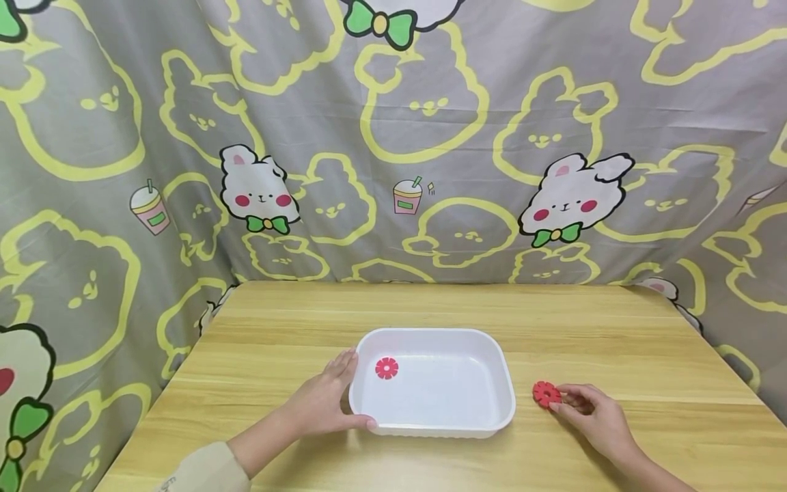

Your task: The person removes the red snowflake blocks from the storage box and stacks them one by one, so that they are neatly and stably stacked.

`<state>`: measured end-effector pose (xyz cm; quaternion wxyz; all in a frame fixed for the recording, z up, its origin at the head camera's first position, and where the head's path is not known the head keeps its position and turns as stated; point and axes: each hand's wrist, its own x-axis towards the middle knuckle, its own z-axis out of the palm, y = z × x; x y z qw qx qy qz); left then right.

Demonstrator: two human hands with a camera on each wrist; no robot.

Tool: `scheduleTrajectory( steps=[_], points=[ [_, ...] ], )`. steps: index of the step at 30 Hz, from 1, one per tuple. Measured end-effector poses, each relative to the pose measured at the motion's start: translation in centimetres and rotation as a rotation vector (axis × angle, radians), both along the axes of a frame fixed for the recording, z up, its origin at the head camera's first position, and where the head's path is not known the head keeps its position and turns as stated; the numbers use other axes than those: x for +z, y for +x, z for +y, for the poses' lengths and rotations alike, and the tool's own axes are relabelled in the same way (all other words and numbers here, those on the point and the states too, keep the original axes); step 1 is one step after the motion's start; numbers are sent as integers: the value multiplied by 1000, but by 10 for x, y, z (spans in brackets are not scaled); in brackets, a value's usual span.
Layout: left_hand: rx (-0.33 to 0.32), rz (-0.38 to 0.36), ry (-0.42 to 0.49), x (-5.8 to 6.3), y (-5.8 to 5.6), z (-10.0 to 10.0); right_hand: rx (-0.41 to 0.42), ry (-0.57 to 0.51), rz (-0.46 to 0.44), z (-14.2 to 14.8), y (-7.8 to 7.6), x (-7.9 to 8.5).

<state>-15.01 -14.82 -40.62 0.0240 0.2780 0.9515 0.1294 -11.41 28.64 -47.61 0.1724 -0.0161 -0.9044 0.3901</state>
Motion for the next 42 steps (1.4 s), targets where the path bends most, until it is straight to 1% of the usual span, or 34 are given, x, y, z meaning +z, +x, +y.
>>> scheduleTrajectory(
  steps=[4,6,8,11,13,16,19,28,35,42],
  points=[
    [3,-4,-3,0,0,0,-1,-25,-49,1,1,4],
    [1,-4,-2,-1,0,0,0,-28,-49,2,0,8],
    [-1,-1,-5,-1,0,-1,6,-34,-17,2,-2,15],
    [-4,2,-7,-2,-1,-1,21,-43,80,2,-9,28],
    [-4,4,-7,-3,-1,-1,40,-70,132,0,-14,38],
    [-5,7,-6,-3,-1,-1,80,-114,175,-5,-21,52],
    [-7,7,-8,-2,-1,-1,126,-151,202,-12,-27,62],
    [-3,-2,-11,1,1,1,231,-247,180,-45,-39,79],
    [4,-8,-3,1,1,0,336,-306,211,-71,-50,85],
    [5,6,-8,0,-1,0,395,-343,187,-94,-57,89]
  ],
)
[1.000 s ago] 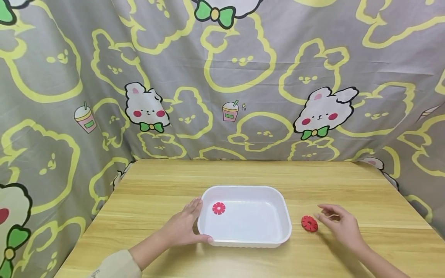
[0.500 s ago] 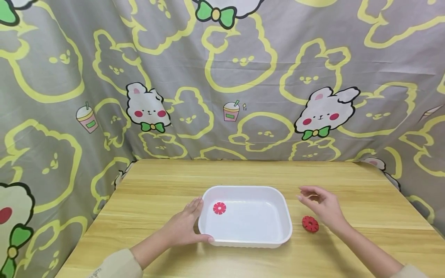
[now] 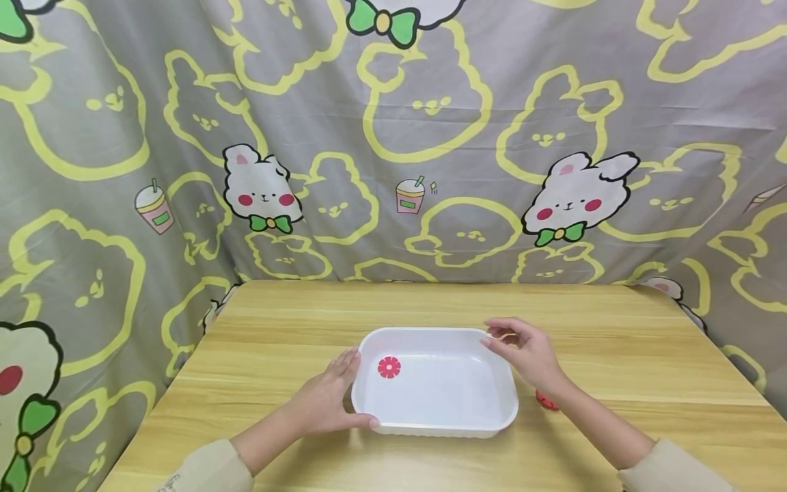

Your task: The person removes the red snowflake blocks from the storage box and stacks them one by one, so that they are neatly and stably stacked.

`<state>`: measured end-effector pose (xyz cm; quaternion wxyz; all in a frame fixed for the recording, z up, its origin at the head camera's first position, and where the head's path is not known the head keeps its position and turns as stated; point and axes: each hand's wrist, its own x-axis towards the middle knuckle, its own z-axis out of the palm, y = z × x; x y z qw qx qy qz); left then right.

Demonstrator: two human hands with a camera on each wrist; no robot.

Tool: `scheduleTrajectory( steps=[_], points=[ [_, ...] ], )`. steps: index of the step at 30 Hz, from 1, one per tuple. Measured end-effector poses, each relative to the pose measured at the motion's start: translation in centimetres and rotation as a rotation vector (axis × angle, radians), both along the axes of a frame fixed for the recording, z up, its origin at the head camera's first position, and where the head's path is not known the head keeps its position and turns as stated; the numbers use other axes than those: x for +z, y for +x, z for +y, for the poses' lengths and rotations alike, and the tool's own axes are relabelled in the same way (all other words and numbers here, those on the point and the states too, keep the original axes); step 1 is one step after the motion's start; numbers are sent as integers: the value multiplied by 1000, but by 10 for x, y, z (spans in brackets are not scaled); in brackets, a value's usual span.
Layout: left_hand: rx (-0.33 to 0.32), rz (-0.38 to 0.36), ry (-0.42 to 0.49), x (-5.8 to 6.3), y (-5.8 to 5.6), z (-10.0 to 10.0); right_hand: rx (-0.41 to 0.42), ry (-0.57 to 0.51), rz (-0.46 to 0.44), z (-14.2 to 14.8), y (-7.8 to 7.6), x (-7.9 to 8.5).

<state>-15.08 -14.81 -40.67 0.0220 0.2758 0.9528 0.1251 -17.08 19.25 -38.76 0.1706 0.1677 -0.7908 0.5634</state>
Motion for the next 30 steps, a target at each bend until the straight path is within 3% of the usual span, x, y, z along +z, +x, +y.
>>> scheduleTrajectory(
  steps=[13,30],
  points=[
    [6,-12,11,1,-1,0,43,-29,-141,-41,-15,-1],
    [12,-33,8,2,-1,0,92,-6,-223,-96,-27,-16]
  ],
)
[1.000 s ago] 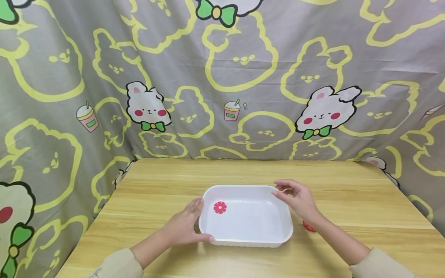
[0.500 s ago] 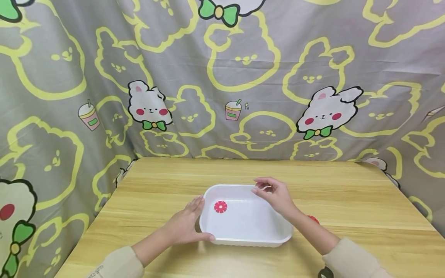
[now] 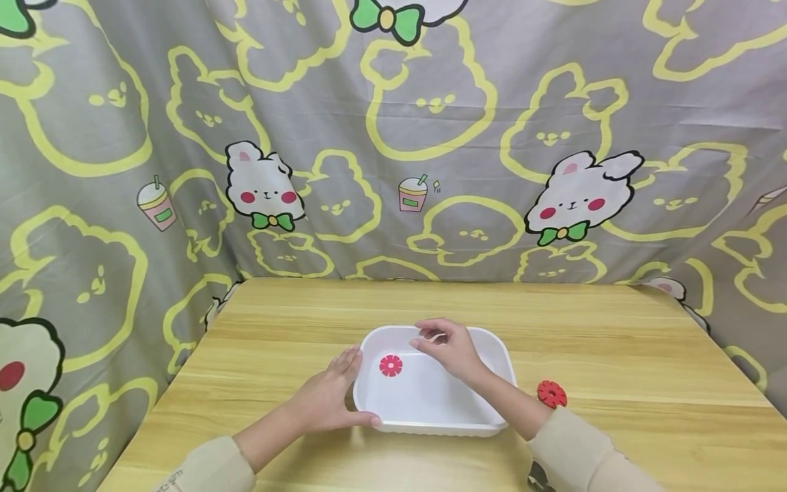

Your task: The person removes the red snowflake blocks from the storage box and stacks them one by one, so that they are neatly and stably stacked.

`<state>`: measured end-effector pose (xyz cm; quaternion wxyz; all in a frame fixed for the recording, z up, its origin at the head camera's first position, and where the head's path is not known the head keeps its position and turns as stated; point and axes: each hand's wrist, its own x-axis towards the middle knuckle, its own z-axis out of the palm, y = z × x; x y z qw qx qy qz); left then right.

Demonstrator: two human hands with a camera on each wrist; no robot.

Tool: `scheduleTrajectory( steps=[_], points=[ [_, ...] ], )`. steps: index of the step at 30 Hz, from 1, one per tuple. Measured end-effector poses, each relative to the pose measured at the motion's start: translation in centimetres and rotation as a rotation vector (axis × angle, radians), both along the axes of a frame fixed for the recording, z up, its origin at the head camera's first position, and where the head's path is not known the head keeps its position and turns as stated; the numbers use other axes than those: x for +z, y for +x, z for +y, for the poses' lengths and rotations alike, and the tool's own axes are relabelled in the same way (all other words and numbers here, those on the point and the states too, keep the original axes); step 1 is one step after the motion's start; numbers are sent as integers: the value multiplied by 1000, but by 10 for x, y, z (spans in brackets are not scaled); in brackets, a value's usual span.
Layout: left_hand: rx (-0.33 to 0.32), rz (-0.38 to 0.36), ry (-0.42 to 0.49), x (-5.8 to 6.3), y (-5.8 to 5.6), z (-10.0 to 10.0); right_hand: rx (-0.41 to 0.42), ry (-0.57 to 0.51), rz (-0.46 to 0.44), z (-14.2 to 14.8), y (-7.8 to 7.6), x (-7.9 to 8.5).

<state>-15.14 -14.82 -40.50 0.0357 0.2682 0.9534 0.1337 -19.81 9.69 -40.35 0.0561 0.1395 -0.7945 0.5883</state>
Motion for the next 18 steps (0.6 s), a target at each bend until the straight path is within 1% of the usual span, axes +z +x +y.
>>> scheduleTrajectory(
  steps=[7,14,18],
  points=[
    [0,-2,2,1,0,1,18,9,-29,-14,-7,-8],
    [-4,3,2,1,0,1,71,78,-26,-22,-14,-21],
    [-11,9,1,1,1,1,117,90,-35,-23,-18,-30]
  ],
)
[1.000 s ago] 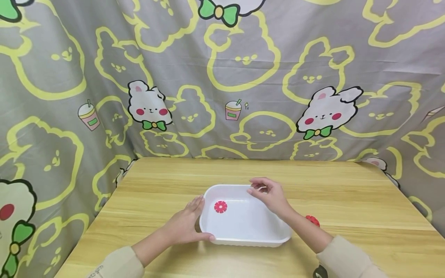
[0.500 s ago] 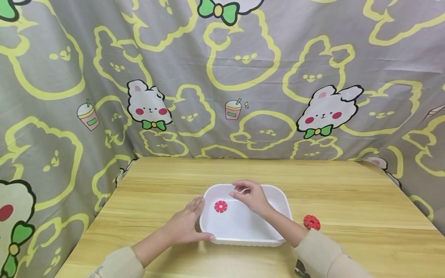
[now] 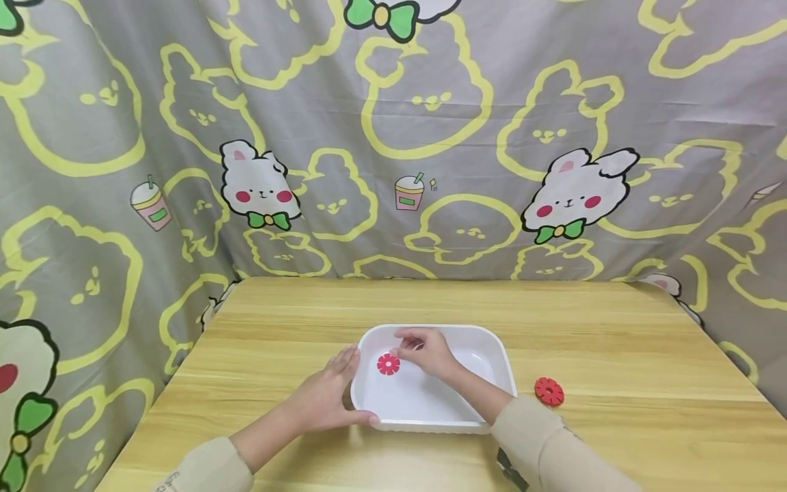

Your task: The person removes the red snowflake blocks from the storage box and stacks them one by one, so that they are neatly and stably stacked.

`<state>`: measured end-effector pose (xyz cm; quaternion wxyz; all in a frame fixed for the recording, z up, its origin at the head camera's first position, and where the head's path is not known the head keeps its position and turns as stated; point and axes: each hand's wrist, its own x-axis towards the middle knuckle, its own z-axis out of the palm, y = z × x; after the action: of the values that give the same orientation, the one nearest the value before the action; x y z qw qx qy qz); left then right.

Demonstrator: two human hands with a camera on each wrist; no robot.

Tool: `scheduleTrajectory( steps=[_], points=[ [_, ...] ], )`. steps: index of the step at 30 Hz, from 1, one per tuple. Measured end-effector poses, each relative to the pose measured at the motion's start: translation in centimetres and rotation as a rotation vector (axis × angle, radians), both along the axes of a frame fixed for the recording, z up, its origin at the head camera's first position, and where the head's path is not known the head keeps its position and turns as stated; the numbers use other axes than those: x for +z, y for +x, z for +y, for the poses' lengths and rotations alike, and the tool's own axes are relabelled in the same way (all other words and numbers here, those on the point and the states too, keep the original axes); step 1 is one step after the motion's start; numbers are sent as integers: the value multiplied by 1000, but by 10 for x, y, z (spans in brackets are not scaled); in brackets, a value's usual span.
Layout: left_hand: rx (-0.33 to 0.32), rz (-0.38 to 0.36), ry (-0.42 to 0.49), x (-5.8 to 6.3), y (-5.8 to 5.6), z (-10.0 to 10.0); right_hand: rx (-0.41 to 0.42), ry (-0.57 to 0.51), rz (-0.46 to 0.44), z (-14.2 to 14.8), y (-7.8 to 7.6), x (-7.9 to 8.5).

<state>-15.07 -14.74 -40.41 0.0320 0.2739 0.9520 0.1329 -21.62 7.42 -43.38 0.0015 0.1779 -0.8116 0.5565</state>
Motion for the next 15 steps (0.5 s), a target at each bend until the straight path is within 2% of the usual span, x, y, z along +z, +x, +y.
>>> scheduleTrajectory(
  steps=[4,10,15],
  points=[
    [0,-2,10,0,0,-1,47,17,-7,0,-4,-9],
    [3,-1,4,0,0,-1,65,55,-25,-4,-8,-17],
    [-8,13,0,0,-1,0,80,139,-45,-9,-8,-22]
  ],
)
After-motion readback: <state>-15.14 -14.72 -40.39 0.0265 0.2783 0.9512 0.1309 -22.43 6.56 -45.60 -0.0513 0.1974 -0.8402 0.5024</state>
